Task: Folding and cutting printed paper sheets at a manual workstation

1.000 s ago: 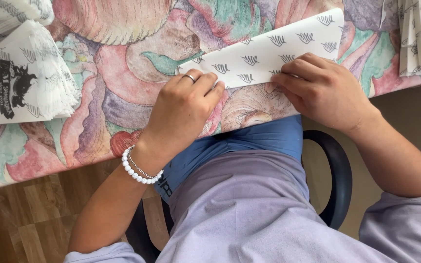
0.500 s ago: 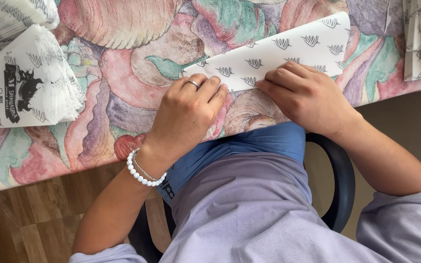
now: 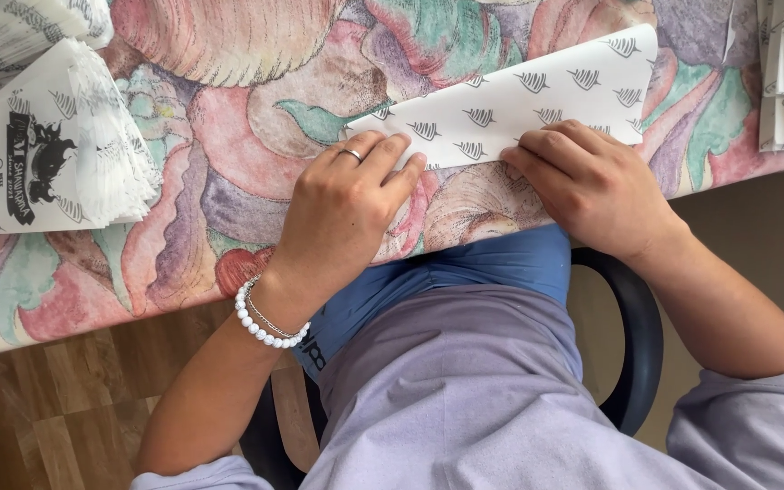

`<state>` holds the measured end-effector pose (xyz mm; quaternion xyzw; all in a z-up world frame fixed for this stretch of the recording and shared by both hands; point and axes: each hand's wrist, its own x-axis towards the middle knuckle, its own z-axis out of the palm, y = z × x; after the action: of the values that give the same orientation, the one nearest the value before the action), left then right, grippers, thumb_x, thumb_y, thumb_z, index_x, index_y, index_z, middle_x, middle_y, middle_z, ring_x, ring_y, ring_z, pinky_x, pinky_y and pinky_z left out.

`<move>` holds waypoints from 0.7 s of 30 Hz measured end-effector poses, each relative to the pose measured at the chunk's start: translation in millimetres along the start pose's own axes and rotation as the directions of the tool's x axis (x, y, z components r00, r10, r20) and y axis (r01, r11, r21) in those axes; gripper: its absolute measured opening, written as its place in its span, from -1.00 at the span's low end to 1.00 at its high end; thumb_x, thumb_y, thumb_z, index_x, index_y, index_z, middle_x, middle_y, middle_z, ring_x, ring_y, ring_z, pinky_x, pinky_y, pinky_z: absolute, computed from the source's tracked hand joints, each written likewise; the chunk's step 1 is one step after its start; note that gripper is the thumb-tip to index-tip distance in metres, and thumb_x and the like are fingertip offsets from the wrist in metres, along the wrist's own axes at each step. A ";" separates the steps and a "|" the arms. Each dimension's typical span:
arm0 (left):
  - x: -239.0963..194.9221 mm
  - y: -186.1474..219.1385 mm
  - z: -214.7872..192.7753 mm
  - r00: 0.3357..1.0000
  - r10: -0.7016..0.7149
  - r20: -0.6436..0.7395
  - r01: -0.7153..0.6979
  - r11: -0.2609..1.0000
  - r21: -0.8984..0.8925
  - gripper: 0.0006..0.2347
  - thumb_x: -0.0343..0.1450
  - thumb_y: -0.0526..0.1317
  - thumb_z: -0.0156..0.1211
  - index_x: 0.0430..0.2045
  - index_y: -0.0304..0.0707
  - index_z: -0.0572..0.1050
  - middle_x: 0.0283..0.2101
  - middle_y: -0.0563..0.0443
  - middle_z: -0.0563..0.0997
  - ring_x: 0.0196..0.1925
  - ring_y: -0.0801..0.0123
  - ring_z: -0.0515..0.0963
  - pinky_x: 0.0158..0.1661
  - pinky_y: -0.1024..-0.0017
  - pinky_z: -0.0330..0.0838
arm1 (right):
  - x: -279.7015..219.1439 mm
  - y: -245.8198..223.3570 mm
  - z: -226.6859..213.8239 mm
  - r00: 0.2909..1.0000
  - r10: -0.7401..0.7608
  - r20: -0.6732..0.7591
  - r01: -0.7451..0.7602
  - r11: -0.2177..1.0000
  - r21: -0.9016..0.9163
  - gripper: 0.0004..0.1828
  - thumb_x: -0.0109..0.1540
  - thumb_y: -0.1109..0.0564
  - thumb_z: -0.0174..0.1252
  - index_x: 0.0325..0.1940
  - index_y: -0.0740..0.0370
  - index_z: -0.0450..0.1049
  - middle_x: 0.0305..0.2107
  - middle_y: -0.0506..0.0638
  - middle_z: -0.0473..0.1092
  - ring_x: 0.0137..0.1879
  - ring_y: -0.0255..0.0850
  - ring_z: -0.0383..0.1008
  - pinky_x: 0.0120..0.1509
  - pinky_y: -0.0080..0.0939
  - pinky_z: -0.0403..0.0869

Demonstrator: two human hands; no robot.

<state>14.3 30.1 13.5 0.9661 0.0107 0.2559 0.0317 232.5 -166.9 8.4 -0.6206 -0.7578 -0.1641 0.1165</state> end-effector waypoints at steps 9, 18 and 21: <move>-3.3 1.4 6.1 0.990 -0.060 0.124 0.056 0.998 0.035 -0.88 0.53 -0.33 0.09 -0.10 -0.18 0.52 0.30 -0.24 0.45 0.19 0.01 0.52 0.05 0.17 0.47 | -3.5 3.8 -6.1 0.999 0.017 0.027 -0.017 1.000 -0.006 -0.79 0.42 0.40 0.13 0.09 0.36 0.61 -0.08 0.09 0.44 -0.10 -0.01 0.49 -0.07 -0.14 0.54; -4.4 2.7 10.7 0.986 -0.093 0.140 0.097 0.995 -0.020 -0.91 0.55 -0.34 0.07 -0.11 -0.18 0.47 0.34 -0.28 0.43 0.33 -0.12 0.46 0.21 0.09 0.35 | 7.3 7.2 -11.2 0.999 0.021 0.048 -0.021 1.000 0.000 -0.90 0.44 0.22 0.19 0.01 0.26 0.58 -0.13 -0.01 0.46 -0.15 -0.10 0.43 -0.01 -0.18 0.51; -4.9 1.0 12.3 0.981 -0.097 0.166 0.097 0.995 0.007 -0.87 0.58 -0.30 0.00 -0.03 -0.13 0.46 0.40 -0.20 0.38 0.36 -0.05 0.46 0.16 0.14 0.33 | 22.4 6.1 -9.6 0.994 0.029 0.101 -0.028 1.000 -0.011 -0.74 0.43 0.09 0.21 0.19 0.15 0.55 -0.23 -0.06 0.48 -0.17 -0.14 0.46 -0.13 -0.18 0.50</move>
<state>16.2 28.3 0.4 0.9823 0.0551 0.1729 0.0457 233.7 -149.4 26.4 -0.6395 -0.7530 -0.1342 0.0773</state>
